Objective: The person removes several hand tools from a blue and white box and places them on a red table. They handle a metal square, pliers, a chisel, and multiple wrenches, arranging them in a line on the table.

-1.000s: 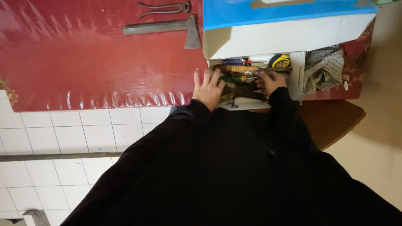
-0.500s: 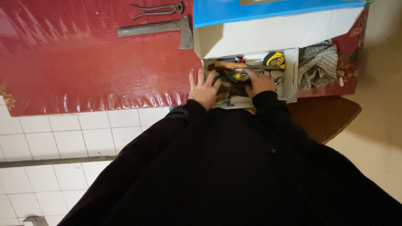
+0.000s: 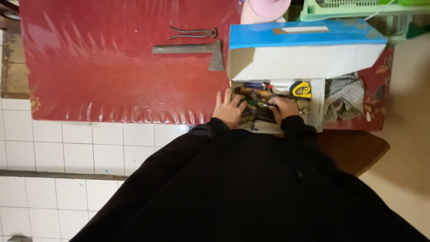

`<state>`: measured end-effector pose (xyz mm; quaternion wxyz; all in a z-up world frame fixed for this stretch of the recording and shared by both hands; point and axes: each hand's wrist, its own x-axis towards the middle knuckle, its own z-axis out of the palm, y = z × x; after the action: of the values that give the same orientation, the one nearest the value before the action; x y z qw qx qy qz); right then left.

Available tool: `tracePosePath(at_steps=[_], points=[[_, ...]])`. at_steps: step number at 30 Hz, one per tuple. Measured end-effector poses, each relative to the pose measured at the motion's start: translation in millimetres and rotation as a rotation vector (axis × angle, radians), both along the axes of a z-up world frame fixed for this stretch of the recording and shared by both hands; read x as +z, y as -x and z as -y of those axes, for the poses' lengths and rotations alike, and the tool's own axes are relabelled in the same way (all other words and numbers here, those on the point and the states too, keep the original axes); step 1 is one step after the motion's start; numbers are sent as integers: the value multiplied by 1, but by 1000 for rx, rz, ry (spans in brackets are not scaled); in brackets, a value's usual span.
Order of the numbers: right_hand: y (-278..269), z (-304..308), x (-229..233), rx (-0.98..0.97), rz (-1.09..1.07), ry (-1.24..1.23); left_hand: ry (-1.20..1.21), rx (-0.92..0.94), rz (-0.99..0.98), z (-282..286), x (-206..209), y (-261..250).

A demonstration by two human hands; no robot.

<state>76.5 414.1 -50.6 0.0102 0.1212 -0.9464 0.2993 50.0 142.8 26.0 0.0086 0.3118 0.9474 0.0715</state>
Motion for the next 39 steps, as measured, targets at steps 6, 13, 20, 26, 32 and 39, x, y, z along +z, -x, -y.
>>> tracePosePath(at_steps=[6, 13, 20, 26, 32, 39], points=[[-6, -1, 17, -163, 125, 186, -36, -21, -47, 4, 5, 1], [-38, -22, 27, -377, 62, 525, -108, -55, -34, 9, 11, -5], [-65, -22, 59, -582, -70, 1150, -144, -56, -82, 6, 15, -6], [-73, -22, 75, -862, -18, 1520, -147, -112, -30, -6, 4, -2], [-80, -30, 65, -1009, -19, 1344, -114, -206, 87, -16, -25, -2], [-62, -16, 80, -998, 258, 1159, 90, -207, 210, -31, -17, 1]])
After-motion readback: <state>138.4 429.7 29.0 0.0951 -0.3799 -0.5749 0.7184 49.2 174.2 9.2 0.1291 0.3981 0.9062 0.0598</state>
